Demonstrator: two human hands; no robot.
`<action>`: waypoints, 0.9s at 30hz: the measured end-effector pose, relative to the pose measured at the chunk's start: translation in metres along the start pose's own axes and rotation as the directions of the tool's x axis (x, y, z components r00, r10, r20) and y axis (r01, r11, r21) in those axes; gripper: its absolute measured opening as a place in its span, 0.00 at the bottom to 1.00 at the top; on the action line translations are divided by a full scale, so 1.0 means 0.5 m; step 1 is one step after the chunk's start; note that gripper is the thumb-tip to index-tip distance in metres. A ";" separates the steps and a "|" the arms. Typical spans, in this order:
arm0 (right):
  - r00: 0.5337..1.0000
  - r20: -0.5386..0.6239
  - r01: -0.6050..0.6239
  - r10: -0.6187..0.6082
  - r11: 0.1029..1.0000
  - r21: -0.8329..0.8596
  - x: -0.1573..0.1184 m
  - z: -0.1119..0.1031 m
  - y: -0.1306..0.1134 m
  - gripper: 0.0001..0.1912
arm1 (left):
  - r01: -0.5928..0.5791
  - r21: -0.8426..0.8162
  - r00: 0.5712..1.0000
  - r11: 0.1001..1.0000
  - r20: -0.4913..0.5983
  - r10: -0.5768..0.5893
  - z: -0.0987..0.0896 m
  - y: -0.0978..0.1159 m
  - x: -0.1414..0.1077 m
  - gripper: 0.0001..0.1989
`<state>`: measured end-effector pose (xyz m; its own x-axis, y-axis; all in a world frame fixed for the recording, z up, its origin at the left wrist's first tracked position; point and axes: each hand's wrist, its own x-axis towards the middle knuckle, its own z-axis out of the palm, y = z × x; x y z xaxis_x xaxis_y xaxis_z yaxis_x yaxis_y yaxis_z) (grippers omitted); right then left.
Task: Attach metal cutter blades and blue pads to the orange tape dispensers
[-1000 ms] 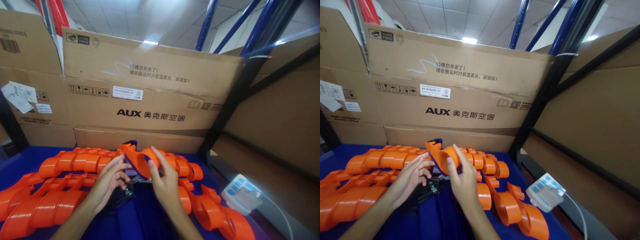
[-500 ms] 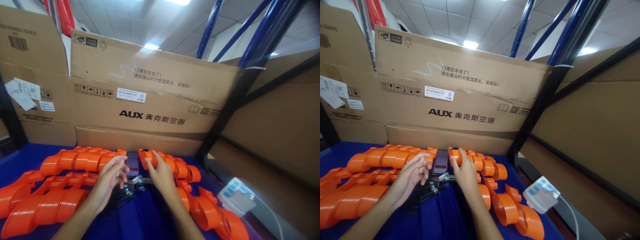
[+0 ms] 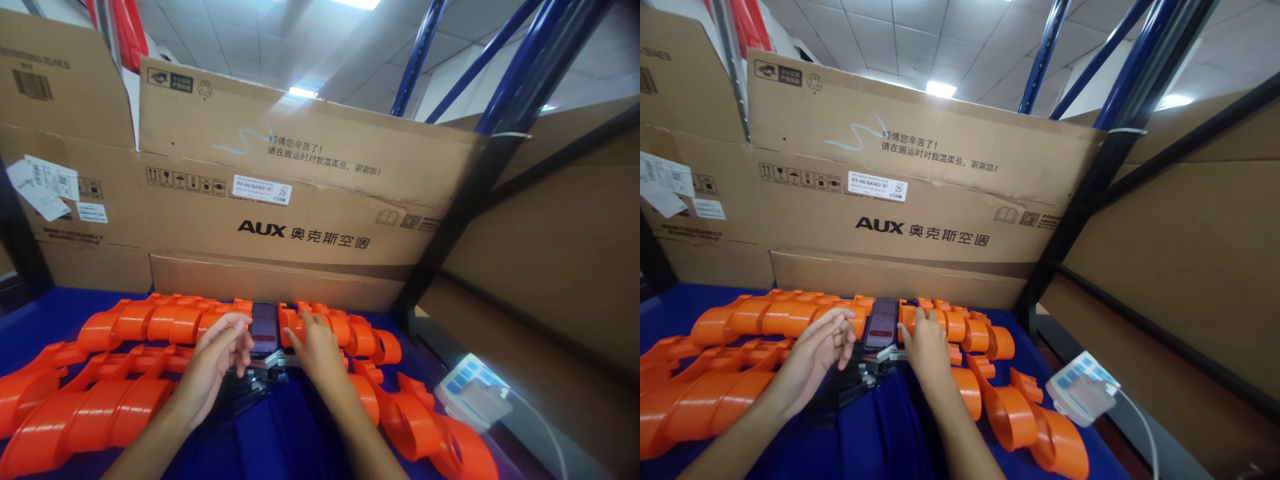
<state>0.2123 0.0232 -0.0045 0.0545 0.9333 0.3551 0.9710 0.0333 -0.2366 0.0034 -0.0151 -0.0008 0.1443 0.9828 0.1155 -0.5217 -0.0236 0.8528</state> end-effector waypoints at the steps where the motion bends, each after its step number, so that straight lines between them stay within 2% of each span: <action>1: 1.000 -0.004 0.003 -0.003 1.000 -0.002 -0.001 -0.008 0.002 0.21 | 0.002 0.002 1.000 1.000 -0.001 -0.002 -0.001 0.000 0.001 0.15; 4: 0.999 -0.034 0.005 -0.005 1.000 -0.008 0.002 -0.043 0.025 0.20 | 0.006 0.007 1.000 1.000 -0.008 -0.006 -0.001 0.001 0.001 0.15; 7: 0.999 -0.038 0.006 -0.007 1.000 -0.030 0.009 -0.073 0.071 0.22 | 0.008 0.009 1.000 1.000 -0.020 -0.007 -0.002 0.001 0.003 0.15; 11: 0.989 0.133 0.090 -0.069 0.982 -0.164 0.020 -0.069 0.125 0.40 | 0.021 0.017 1.000 1.000 -0.016 -0.020 -0.006 -0.004 0.007 0.15; 14: 0.980 0.195 0.083 -0.038 0.970 -0.229 0.030 -0.049 0.133 0.50 | 0.016 0.019 1.000 1.000 -0.018 -0.016 -0.011 -0.010 0.010 0.14; 24: 0.969 0.230 0.146 -0.095 0.965 -0.218 0.043 -0.045 0.124 0.33 | 0.014 0.019 1.000 1.000 -0.023 -0.014 -0.018 -0.011 0.014 0.13; 27: 0.963 0.239 0.172 -0.121 0.963 -0.206 0.040 -0.043 0.124 0.33 | 0.016 0.016 1.000 1.000 -0.008 -0.016 -0.017 -0.009 0.013 0.12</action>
<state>0.2785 0.0359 0.0075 -0.1209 0.9805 0.1547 0.9927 0.1194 0.0191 -0.0006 -0.0069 -0.0083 0.1458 0.9845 0.0974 -0.5055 -0.0106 0.8628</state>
